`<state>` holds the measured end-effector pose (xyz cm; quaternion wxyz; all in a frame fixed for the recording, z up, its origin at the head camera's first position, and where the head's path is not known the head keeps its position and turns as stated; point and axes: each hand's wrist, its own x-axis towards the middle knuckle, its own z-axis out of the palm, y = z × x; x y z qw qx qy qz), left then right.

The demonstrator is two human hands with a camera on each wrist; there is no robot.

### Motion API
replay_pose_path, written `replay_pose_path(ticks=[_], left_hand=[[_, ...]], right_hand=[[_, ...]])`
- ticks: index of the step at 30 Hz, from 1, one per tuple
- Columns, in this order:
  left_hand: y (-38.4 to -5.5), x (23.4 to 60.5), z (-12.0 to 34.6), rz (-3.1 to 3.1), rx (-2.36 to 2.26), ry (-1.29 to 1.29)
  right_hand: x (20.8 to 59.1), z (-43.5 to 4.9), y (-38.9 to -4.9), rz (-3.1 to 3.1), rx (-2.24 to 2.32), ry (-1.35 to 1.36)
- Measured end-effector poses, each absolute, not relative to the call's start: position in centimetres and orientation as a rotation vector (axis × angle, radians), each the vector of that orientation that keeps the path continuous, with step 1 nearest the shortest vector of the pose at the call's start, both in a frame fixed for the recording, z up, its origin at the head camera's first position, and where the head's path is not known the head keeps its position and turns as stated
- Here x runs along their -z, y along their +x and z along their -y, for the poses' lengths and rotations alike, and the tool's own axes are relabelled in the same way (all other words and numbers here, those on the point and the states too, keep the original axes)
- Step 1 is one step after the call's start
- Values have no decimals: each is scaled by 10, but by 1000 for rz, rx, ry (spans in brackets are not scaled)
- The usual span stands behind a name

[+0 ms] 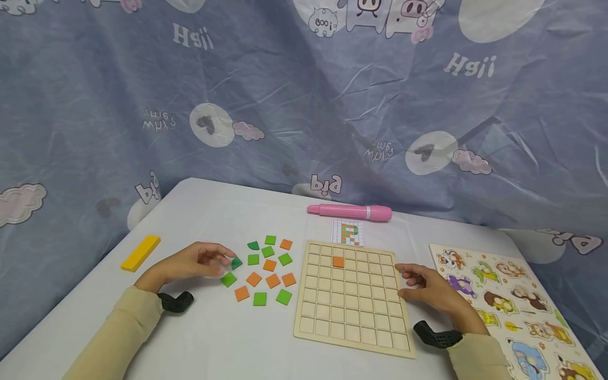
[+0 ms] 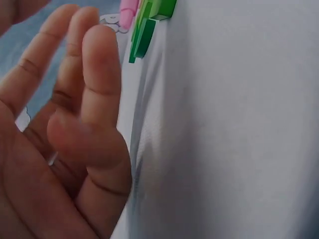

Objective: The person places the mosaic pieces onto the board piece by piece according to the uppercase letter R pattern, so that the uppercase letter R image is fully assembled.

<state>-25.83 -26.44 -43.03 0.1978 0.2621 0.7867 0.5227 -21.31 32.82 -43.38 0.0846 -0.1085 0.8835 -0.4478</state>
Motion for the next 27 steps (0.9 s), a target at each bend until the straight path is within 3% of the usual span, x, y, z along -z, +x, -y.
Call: replay_pose_path(ticks=[27], left_hand=[[-255, 440, 263, -2360, -1243, 762]], right_hand=[[436, -329, -214, -2639, 1346, -331]])
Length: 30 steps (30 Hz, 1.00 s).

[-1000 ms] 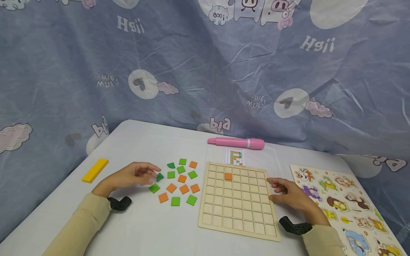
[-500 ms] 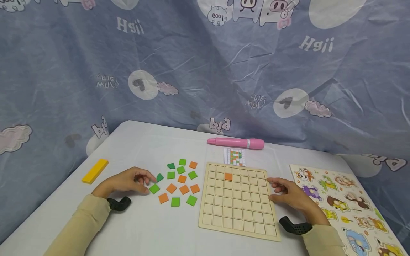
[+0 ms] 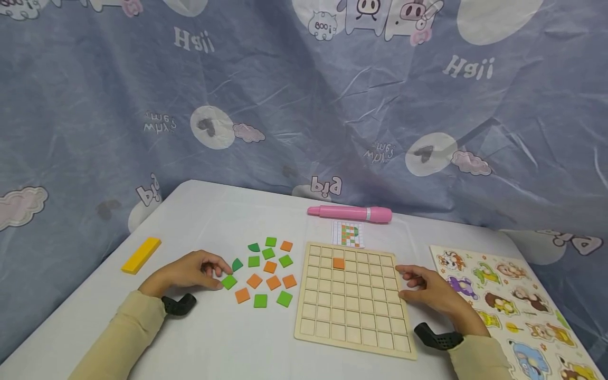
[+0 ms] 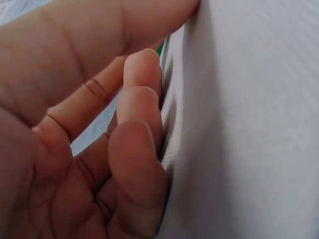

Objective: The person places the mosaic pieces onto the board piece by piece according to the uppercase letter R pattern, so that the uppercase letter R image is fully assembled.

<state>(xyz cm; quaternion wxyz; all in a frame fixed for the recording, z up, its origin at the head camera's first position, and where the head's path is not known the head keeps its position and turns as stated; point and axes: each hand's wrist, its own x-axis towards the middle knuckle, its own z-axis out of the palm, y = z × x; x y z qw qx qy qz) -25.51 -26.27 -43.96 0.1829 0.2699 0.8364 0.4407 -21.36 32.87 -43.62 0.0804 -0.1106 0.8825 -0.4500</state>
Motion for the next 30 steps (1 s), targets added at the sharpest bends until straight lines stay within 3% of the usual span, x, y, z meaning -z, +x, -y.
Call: replay_pose_path(ticks=[11, 20, 30], left_hand=[[-256, 445, 263, -2427, -1214, 728], [-261, 453, 271, -2293, -1501, 740], [-258, 443, 263, -2286, -1594, 540]], right_hand=[[435, -327, -211, -2632, 1368, -321], [434, -326, -210, -2623, 1383, -334], [434, -327, -210, -2630, 1368, -326]])
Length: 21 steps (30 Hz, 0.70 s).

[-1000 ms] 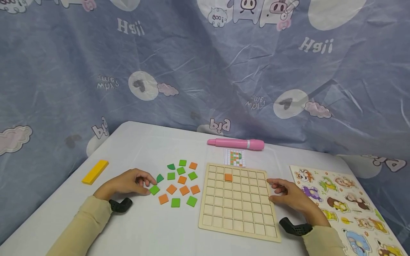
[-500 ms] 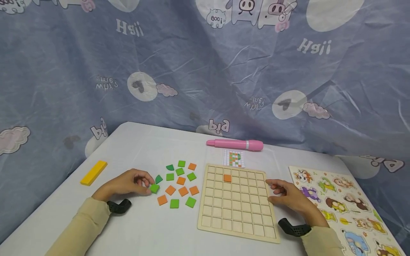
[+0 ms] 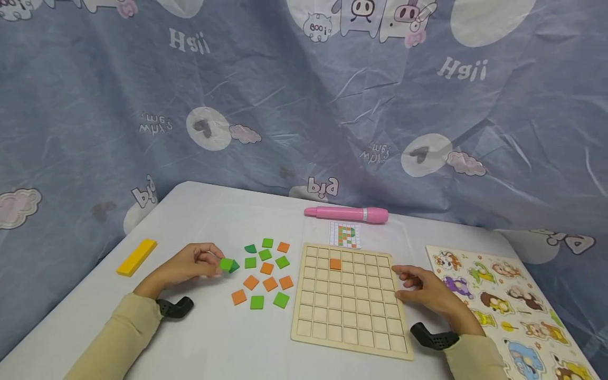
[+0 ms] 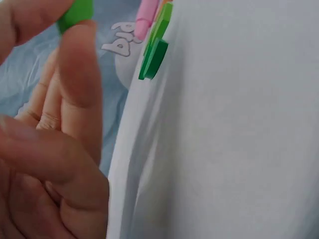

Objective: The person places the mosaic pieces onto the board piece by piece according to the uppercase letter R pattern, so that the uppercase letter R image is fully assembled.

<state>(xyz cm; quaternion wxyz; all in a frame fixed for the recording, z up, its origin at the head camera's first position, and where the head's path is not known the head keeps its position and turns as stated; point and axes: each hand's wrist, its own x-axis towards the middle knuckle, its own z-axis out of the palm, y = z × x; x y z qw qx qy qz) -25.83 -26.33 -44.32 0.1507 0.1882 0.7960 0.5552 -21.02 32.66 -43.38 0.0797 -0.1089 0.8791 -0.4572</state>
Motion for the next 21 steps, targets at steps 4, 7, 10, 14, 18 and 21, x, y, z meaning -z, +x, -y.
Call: replay_pose_path(ticks=[4, 7, 10, 14, 18, 21], left_hand=[[-258, 438, 256, -2310, -1593, 524], [-258, 433, 248, -2341, -1589, 500], [-257, 427, 238, -2367, -1605, 467], [-257, 418, 222, -2404, -1622, 421], [-256, 410, 202, -2405, -1654, 427], [-255, 405, 185, -2376, -1693, 458]], right_hand=[[434, -326, -210, -2624, 1373, -323], [435, -326, -210, -2622, 1379, -326], [435, -326, -210, -2624, 1378, -327], [435, -327, -210, -2631, 1364, -322], [435, -327, -211, -2630, 1362, -312], [435, -327, -211, -2626, 1366, -313]])
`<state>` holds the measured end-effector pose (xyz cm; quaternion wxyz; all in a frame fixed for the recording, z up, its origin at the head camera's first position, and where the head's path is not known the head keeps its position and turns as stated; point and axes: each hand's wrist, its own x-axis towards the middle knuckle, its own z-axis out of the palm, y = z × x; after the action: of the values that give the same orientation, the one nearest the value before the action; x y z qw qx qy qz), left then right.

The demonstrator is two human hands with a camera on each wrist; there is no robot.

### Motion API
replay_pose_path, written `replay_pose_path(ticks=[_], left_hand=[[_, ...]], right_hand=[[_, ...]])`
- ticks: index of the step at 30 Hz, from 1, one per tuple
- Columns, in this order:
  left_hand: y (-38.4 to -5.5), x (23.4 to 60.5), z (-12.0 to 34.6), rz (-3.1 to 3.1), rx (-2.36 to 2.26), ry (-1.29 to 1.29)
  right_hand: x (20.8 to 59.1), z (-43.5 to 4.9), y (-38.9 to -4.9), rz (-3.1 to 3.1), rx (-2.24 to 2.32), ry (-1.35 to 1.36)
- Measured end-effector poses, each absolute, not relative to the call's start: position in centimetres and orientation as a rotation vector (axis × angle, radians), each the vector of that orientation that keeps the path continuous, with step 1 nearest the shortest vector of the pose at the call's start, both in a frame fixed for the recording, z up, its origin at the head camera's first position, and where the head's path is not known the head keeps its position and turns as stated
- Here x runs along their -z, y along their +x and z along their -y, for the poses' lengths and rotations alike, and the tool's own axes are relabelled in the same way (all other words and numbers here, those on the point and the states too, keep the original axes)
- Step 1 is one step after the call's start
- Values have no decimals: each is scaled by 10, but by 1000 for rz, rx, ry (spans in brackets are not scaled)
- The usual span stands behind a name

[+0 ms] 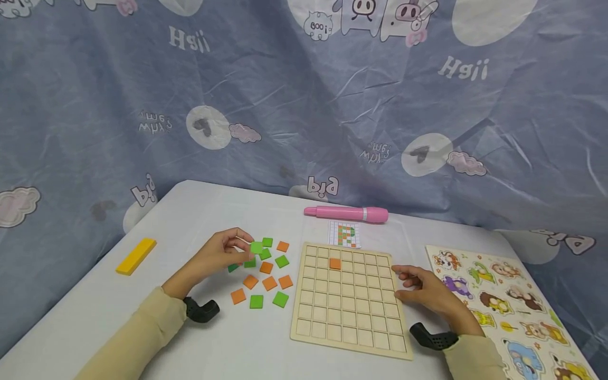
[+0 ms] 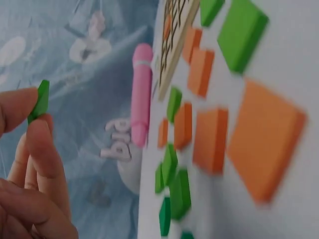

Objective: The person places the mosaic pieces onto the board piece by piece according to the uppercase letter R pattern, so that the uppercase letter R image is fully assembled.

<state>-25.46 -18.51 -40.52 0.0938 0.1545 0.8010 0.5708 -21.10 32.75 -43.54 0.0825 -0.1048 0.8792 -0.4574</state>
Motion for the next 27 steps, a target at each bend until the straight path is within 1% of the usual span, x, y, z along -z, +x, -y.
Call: replay_pose_path(ticks=[11, 27], left_hand=[[-255, 401, 122, -2324, -1744, 446], [-263, 405, 60, -2243, -1788, 384]], right_hand=[[435, -327, -211, -2634, 1359, -306], [435, -326, -210, -2647, 1357, -311]])
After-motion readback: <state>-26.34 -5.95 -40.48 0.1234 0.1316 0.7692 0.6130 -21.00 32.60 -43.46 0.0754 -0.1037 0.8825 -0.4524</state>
